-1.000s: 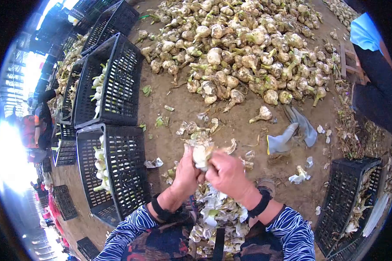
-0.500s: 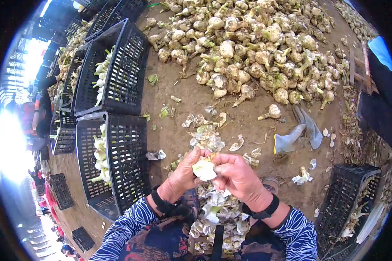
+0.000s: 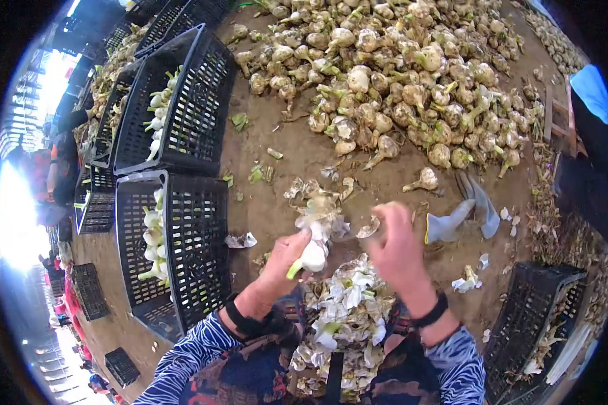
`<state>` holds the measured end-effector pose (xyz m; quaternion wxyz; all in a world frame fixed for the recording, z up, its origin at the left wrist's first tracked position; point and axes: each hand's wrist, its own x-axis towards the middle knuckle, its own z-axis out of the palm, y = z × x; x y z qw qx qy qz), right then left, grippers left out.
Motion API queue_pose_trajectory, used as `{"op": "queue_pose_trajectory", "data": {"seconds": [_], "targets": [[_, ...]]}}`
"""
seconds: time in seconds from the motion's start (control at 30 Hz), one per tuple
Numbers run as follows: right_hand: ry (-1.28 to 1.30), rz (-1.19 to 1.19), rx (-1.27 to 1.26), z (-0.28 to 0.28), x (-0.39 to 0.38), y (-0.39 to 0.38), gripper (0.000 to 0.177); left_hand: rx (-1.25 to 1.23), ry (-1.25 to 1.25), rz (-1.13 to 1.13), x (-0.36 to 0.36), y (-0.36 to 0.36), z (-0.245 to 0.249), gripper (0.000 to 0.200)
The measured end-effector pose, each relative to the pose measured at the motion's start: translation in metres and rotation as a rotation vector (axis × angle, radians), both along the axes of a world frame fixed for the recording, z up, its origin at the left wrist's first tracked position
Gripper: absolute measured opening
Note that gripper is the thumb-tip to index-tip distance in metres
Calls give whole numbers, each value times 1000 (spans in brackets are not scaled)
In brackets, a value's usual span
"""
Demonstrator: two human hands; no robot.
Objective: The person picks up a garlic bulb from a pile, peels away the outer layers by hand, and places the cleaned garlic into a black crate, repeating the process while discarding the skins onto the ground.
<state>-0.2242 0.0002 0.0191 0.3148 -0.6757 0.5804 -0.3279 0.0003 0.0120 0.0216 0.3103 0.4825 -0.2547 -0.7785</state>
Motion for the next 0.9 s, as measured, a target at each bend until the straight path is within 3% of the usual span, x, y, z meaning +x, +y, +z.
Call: {"op": "queue_pose_trajectory", "data": {"seconds": [0.07, 0.1, 0.13, 0.2, 0.23, 0.3, 0.33, 0.37, 0.4, 0.47, 0.53, 0.57, 0.6, 0.67, 0.73, 0.8, 0.87, 0.9], "targets": [[-30, 215, 70, 43, 25, 20, 64, -158, -307, 111, -10, 0, 6, 45], [79, 294, 191, 59, 38, 21, 67, -236, -386, 130, -16, 0, -4, 48], [81, 325, 20, 49, 45, 23, 60, -239, -371, 140, -20, 0, -5, 48], [-139, 255, -81, 24, 49, 21, 50, -153, -370, 163, -24, 0, 0, 47], [-131, 261, -78, 20, 46, 17, 50, 83, -247, 242, -29, -8, 28, 46], [-278, 223, -189, 16, 42, 9, 28, 26, -277, 151, -21, -3, 12, 44], [-271, 226, -190, 16, 41, 10, 28, -42, -313, 57, -20, -2, 2, 43], [-642, 24, 191, 17, 39, 11, 21, -121, -468, -62, -24, 1, -4, 41], [-997, -197, 581, 17, 38, 12, 18, -121, -458, -65, -26, 10, -11, 41], [-1088, -334, 540, 18, 36, 3, 16, -674, -970, -851, -29, 26, -22, 36], [-1238, -513, 618, 13, 24, -3, 13, -621, -791, -1394, -25, 27, -7, 33], [-1304, -532, 656, 12, 19, -5, 12, -567, -776, -1570, -25, 18, 4, 40], [-1306, -532, 649, 9, 16, -6, 12, -573, -779, -1571, -22, 17, 0, 40], [-1066, -493, 685, 0, 16, -4, 13, -772, -890, -744, -10, 21, -13, 62], [-995, -438, 720, -4, 27, -1, 13, -184, -240, -307, -6, -2, -10, 78], [-622, -169, 555, -2, 43, 3, 13, 216, 203, 38, -11, -13, 11, 59], [-585, -48, 532, -11, 57, 4, 16, 274, 310, 77, -3, -4, -27, 45], [-531, -8, 501, -25, 60, 1, 18, 314, 204, 203, -5, -1, -31, 33]]}}
